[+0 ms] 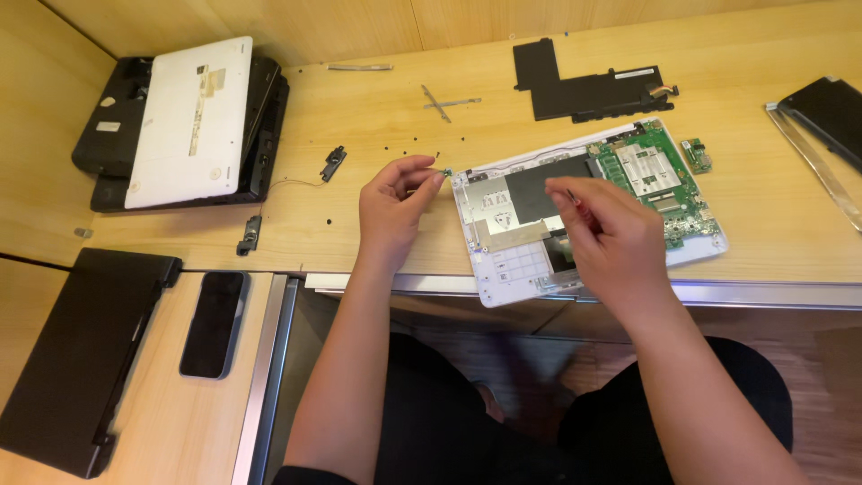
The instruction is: The person disassembles a white laptop by removing screws and detaching internal components. They use a screwdriver to loosen screws, then remove the battery, a small circuit board, and the motherboard, placing each part on the desk.
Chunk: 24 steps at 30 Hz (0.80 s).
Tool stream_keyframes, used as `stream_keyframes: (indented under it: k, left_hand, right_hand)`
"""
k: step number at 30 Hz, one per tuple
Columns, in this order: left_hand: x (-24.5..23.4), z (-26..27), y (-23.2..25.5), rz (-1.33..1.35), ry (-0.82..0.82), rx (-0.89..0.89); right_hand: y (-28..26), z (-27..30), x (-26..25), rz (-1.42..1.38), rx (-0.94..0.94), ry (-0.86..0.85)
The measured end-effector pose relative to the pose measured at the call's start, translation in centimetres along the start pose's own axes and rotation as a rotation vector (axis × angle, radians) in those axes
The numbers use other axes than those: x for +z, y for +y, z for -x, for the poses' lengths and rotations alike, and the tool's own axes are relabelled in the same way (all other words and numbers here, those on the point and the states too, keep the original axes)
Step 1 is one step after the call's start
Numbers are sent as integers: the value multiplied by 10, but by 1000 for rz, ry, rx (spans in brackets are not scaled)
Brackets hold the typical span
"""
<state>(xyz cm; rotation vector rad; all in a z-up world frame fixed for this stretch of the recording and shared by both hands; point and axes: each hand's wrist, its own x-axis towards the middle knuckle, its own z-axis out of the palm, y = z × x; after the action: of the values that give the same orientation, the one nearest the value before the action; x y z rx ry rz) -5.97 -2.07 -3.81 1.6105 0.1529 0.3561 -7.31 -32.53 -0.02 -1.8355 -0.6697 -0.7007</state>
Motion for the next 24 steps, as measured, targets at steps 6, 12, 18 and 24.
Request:
stream_keyframes:
  k: [6, 12, 18, 24]
  left_hand:
    - [-3, 0, 17, 75, 138, -109]
    - [-8, -7, 4, 46, 98, -96]
    - [-4, 1, 6, 34, 105, -36]
    - [31, 54, 35, -76, 229, 100]
  right_hand:
    - [33, 19, -52, 187, 26, -131]
    - [105, 47, -150, 598, 13, 5]
    - [90, 63, -191, 515, 335, 455]
    - [-3, 113, -133, 208, 718, 378]
